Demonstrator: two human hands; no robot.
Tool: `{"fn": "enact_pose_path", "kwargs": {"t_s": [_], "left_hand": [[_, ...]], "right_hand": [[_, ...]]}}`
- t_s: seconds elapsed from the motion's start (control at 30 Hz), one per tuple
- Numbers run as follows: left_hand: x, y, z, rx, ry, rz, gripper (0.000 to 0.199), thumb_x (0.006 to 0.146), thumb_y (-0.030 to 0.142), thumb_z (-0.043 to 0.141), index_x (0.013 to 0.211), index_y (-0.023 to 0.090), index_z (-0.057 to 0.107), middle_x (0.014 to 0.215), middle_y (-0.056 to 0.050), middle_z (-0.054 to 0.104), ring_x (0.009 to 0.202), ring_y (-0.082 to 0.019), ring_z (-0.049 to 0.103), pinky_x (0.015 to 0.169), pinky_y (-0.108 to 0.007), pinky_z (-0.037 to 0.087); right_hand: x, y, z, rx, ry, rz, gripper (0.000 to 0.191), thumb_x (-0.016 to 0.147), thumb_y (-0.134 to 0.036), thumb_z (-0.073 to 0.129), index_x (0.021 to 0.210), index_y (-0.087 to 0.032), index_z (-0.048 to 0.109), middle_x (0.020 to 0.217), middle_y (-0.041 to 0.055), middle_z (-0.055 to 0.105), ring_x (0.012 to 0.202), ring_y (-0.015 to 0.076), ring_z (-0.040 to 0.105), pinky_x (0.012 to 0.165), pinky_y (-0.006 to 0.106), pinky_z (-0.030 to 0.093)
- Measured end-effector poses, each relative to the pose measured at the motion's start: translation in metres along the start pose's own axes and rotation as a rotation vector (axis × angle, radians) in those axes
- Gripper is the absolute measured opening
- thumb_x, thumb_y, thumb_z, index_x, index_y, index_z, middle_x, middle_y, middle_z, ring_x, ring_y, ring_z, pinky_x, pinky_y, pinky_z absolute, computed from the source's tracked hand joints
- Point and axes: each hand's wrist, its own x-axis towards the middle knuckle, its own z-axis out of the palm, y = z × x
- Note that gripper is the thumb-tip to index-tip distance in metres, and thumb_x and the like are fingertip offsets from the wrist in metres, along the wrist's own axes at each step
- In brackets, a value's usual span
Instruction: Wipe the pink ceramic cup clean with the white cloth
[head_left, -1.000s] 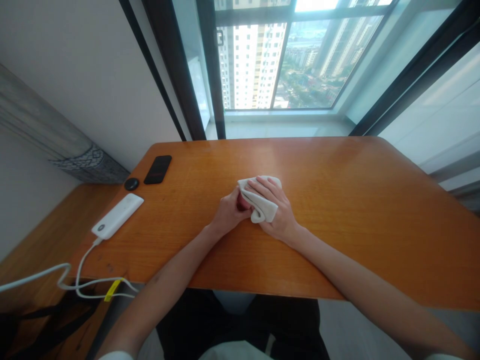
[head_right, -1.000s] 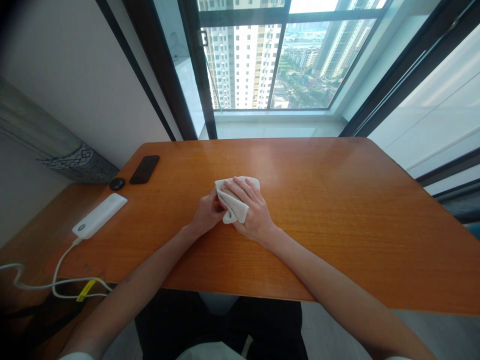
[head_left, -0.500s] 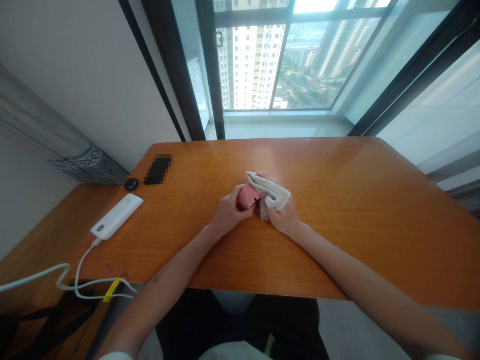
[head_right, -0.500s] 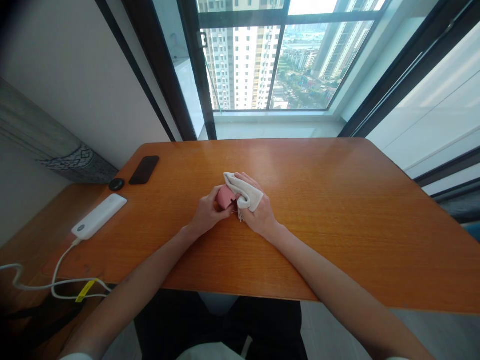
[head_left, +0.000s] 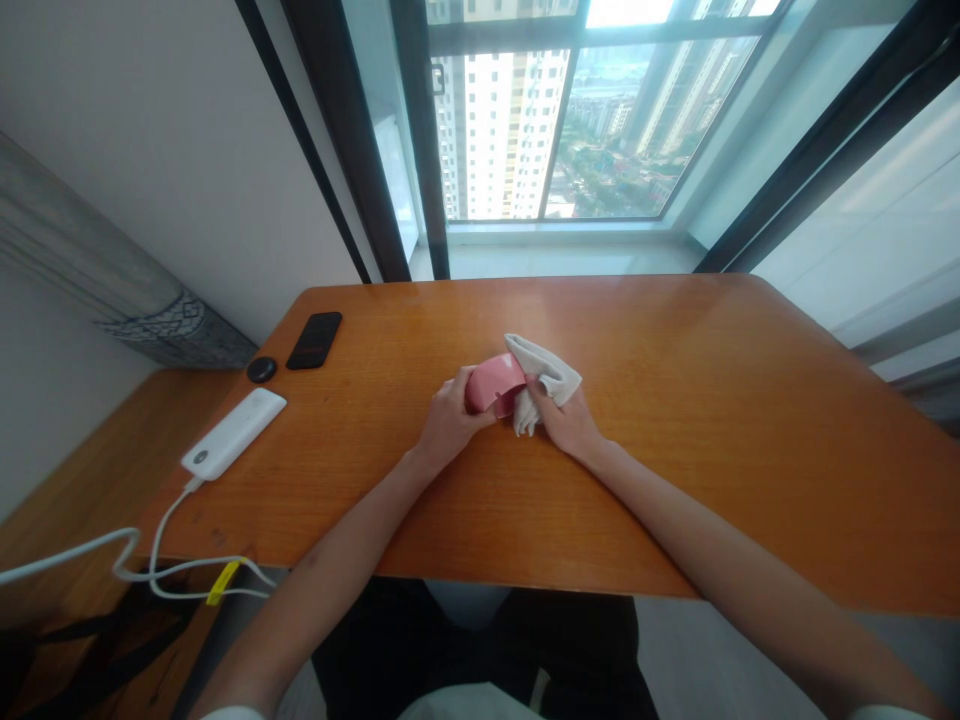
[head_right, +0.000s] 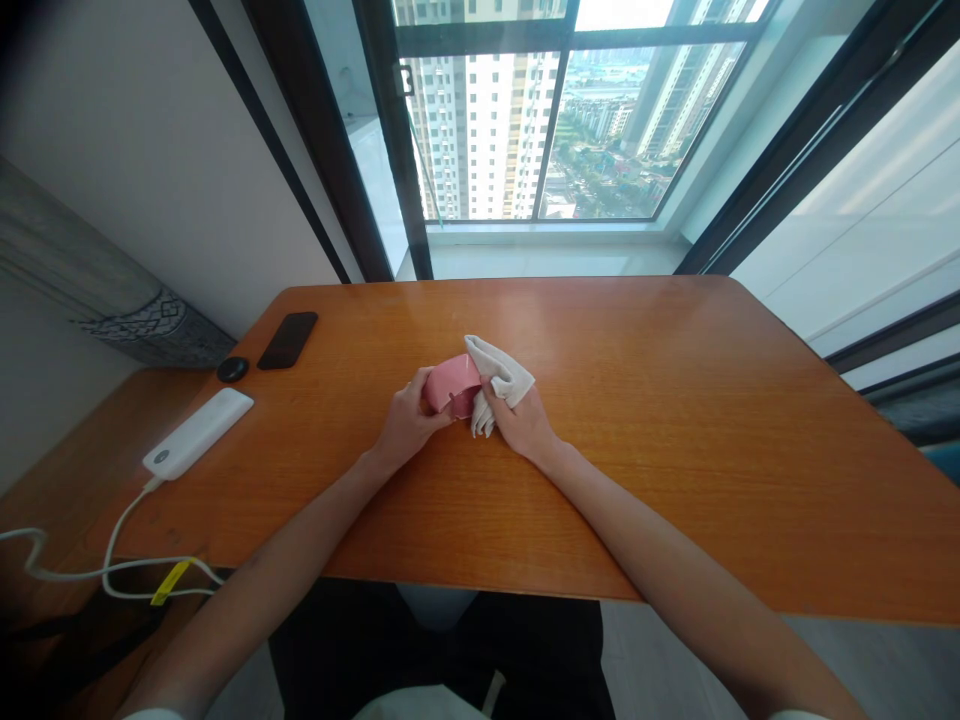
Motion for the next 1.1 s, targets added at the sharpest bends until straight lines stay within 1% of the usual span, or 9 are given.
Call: {"fn": "enact_pose_path", "kwargs": {"t_s": [0.1,0.2,0.3,0.47,0.67,0.77,0.93,1.03,1.1], "left_hand": [[0.001,-0.002,-0.001,0.059,0.027,-0.003,0.039,0.092,0.043,0.085,0.119,0.024,0.063,0.104,-0.004,0.075,0.092,-0.024,0.068,0.084,-0.033,0.052],[0.002,-0.004,-0.001,0.072,0.016,-0.031,0.037,0.093,0.043,0.084,0.115,0.023,0.060,0.103,-0.005,0.074,0.092,-0.026,0.068,0.083,-0.035,0.052],[0.003,-0.007,0.000,0.054,-0.012,-0.041,0.033,0.098,0.043,0.078,0.115,0.024,0.057,0.106,-0.007,0.074,0.094,-0.028,0.069,0.084,-0.038,0.054],[0.002,-0.017,0.001,0.071,-0.012,0.038,0.035,0.105,0.044,0.068,0.128,0.021,0.055,0.127,-0.015,0.072,0.120,-0.034,0.070,0.105,-0.050,0.056],[0.000,-0.024,0.001,0.081,-0.025,0.070,0.050,0.106,0.051,0.066,0.142,0.019,0.049,0.152,-0.023,0.062,0.147,-0.039,0.059,0.123,-0.061,0.048],[0.000,-0.025,0.001,0.077,-0.033,0.093,0.048,0.107,0.049,0.064,0.142,0.019,0.049,0.155,-0.024,0.060,0.151,-0.039,0.056,0.127,-0.063,0.045],[0.000,-0.025,0.000,0.087,-0.047,0.110,0.048,0.109,0.049,0.060,0.142,0.017,0.047,0.156,-0.027,0.059,0.154,-0.041,0.054,0.127,-0.067,0.044],[0.000,-0.024,0.000,0.101,-0.055,0.116,0.051,0.109,0.051,0.061,0.144,0.017,0.046,0.155,-0.026,0.060,0.153,-0.041,0.055,0.128,-0.067,0.044],[-0.001,-0.023,0.003,0.128,-0.065,0.133,0.055,0.109,0.052,0.063,0.147,0.018,0.045,0.156,-0.025,0.060,0.158,-0.041,0.052,0.131,-0.067,0.041]], "right_hand": [[-0.001,0.001,0.001,0.004,-0.024,0.009,0.049,0.109,-0.066,0.057,0.119,-0.022,0.076,0.111,0.0104,0.082,0.119,0.0329,0.076,0.122,0.055,0.055],[-0.002,0.003,0.001,0.001,-0.036,0.031,0.050,0.108,-0.067,0.058,0.124,-0.023,0.075,0.121,0.0118,0.082,0.122,0.0335,0.076,0.124,0.057,0.054],[-0.003,0.004,0.001,-0.013,-0.053,0.019,0.051,0.108,-0.067,0.060,0.134,-0.025,0.074,0.131,0.0121,0.081,0.132,0.0350,0.073,0.129,0.058,0.049],[-0.003,0.004,0.001,-0.049,-0.091,-0.051,0.060,0.111,-0.061,0.057,0.159,-0.025,0.062,0.154,0.0127,0.073,0.151,0.0345,0.063,0.136,0.057,0.041],[-0.002,0.007,0.001,-0.090,-0.116,-0.133,0.066,0.111,-0.058,0.057,0.167,-0.023,0.054,0.168,0.0141,0.061,0.159,0.0333,0.055,0.140,0.055,0.037],[-0.001,0.008,0.001,-0.096,-0.111,-0.165,0.066,0.111,-0.058,0.056,0.167,-0.023,0.054,0.170,0.0134,0.059,0.160,0.0333,0.055,0.140,0.056,0.036],[0.000,0.004,0.003,-0.089,-0.098,-0.154,0.065,0.110,-0.061,0.059,0.165,-0.027,0.056,0.170,0.0102,0.059,0.157,0.0346,0.058,0.137,0.059,0.043],[0.000,0.003,0.003,-0.084,-0.086,-0.137,0.063,0.107,-0.061,0.063,0.163,-0.032,0.058,0.167,0.0066,0.063,0.156,0.0342,0.060,0.135,0.060,0.047],[-0.001,0.004,0.004,-0.095,-0.062,-0.127,0.059,0.107,-0.057,0.066,0.161,-0.034,0.061,0.163,0.0053,0.067,0.153,0.0341,0.062,0.133,0.061,0.048]]}}
